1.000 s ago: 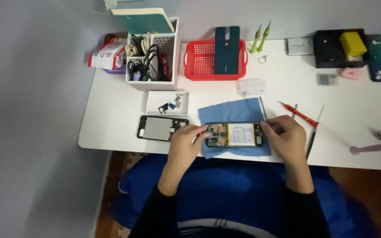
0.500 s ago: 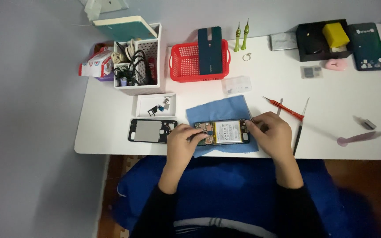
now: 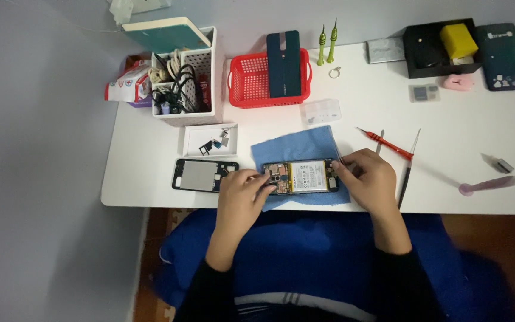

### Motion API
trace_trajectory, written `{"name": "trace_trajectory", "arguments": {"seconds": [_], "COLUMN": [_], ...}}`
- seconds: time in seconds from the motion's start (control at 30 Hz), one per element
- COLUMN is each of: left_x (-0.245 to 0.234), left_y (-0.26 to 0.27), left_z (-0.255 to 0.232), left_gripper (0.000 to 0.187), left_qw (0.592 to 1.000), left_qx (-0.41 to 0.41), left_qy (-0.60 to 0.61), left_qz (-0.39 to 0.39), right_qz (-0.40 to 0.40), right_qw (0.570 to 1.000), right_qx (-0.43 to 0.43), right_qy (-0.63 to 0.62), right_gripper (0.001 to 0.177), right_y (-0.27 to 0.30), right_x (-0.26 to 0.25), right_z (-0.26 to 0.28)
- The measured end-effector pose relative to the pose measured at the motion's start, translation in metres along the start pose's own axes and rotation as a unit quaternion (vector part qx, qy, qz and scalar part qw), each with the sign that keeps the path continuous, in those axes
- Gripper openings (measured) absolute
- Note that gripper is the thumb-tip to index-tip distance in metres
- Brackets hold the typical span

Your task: Reassembling the internal layers and components of a smartphone using precision tools like tweezers and a screwdriver.

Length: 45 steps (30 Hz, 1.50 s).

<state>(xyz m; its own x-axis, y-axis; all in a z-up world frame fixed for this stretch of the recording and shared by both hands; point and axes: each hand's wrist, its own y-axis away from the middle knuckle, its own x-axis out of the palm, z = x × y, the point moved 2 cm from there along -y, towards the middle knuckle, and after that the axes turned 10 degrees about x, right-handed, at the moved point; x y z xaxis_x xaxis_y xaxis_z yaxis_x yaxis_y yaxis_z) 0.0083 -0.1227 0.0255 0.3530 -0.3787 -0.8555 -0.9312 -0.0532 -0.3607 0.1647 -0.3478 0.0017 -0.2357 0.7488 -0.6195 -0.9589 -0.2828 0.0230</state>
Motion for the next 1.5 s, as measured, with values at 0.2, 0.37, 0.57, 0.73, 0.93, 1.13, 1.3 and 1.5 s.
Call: {"name": "trace_trajectory", "arguments": {"seconds": [0.2, 0.37, 0.57, 0.73, 0.93, 1.13, 1.3, 1.5], "left_x": [0.015, 0.025, 0.037, 0.041, 0.039, 0.043, 0.048, 0.052], "left_y": [0.004, 0.01, 0.017, 0.016, 0.014, 0.014, 0.01, 0.008], "left_z": [0.002, 0.007, 0.012, 0.015, 0.011, 0.01, 0.012, 0.015], "left_gripper": [0.03, 0.028, 0.026, 0.025, 0.025, 0.025, 0.023, 0.02], "left_qw": [1.0, 0.999, 0.993, 0.985, 0.986, 0.982, 0.973, 0.956], "left_qx": [-0.006, 0.003, 0.047, 0.078, 0.084, 0.093, 0.146, 0.196], "left_qy": [-0.027, -0.046, -0.104, -0.143, -0.136, -0.162, -0.18, -0.216], "left_qz": [-0.002, -0.014, -0.035, -0.05, -0.045, -0.04, -0.02, -0.021], "right_qz": [0.006, 0.008, 0.012, 0.007, 0.017, 0.012, -0.002, 0.001], "right_qw": [1.0, 1.0, 1.0, 1.0, 1.0, 1.0, 1.0, 1.0], "right_qx": [0.006, 0.013, -0.001, 0.004, -0.002, 0.001, -0.02, -0.009], "right_qy": [0.0, -0.01, -0.006, -0.01, -0.012, -0.011, -0.009, 0.005], "right_gripper": [0.023, 0.02, 0.021, 0.023, 0.021, 0.023, 0.021, 0.021], "right_y": [0.0, 0.0, -0.001, 0.0, 0.001, 0.001, 0.001, 0.0], "right_x": [0.001, 0.0, 0.001, -0.001, -0.001, 0.0, 0.0, 0.001], "right_z": [-0.003, 0.001, -0.004, 0.0, -0.002, -0.004, -0.002, -0.006]}}
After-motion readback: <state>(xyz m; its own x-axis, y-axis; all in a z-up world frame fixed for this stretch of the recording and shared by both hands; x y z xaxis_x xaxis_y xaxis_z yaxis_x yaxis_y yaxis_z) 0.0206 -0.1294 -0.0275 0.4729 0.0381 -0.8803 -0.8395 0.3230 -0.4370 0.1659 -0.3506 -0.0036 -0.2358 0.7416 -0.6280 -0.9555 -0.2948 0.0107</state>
